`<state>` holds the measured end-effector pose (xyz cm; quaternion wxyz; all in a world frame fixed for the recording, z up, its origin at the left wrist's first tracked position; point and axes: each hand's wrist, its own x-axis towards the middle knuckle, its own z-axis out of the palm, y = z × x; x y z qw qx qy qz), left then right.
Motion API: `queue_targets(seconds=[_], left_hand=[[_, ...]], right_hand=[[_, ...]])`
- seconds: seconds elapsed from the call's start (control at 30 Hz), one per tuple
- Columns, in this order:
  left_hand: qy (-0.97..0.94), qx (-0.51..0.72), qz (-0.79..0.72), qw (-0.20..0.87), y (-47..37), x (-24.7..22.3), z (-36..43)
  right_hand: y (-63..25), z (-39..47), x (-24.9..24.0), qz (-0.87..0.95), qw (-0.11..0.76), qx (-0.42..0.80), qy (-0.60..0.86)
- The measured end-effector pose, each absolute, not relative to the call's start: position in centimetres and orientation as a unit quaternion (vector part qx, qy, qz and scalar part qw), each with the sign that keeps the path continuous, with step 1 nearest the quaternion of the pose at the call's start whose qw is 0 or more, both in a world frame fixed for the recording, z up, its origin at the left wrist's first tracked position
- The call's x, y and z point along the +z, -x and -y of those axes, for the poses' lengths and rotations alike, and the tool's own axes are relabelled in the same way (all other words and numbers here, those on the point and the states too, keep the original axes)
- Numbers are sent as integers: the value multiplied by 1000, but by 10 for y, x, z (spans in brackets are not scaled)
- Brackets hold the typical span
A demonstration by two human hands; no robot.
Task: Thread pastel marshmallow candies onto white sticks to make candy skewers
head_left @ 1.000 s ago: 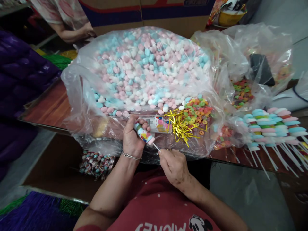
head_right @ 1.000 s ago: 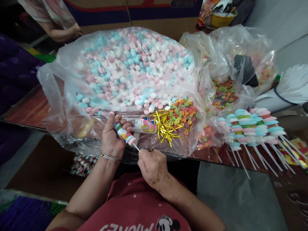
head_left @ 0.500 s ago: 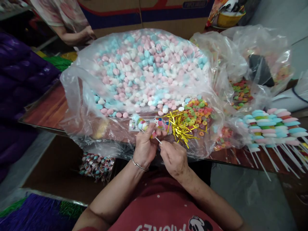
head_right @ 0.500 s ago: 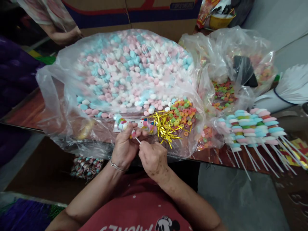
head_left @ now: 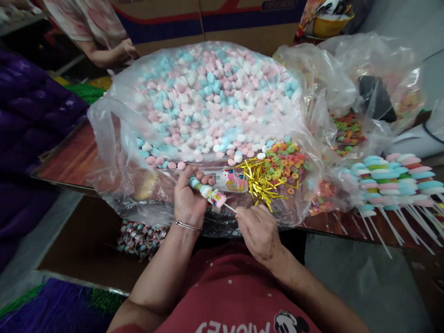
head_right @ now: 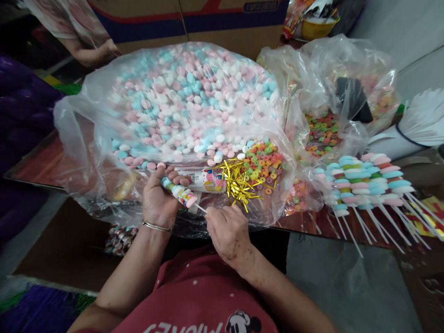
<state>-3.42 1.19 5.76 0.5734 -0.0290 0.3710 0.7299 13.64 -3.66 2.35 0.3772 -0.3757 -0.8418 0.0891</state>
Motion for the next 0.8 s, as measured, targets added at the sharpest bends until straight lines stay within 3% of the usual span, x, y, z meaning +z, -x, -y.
queue_targets(seconds=[0.17, 0.27, 0.37, 0.6, 0.67, 0.8], left_hand=[[39, 716, -355, 600, 20, 56, -10], [29, 694, -358, 624, 8, 54, -7], [9, 693, -361, 624, -1, 54, -5], [-20, 717, -359, 597, -15, 52, 1], [-20, 707, -355, 611, -13, 51, 2], [12, 691, -361, 626, 3, 50, -1]], right_hand=[[-124, 48, 23, 684, 345, 481, 427], [-116, 48, 22, 569, 344, 603, 441], [-114, 43, 22, 621, 353, 531, 455], [-115, 31, 21, 809, 368, 129, 440], [-116, 28, 22, 821, 375, 97, 421], [-129, 19, 29, 840, 364, 145, 375]])
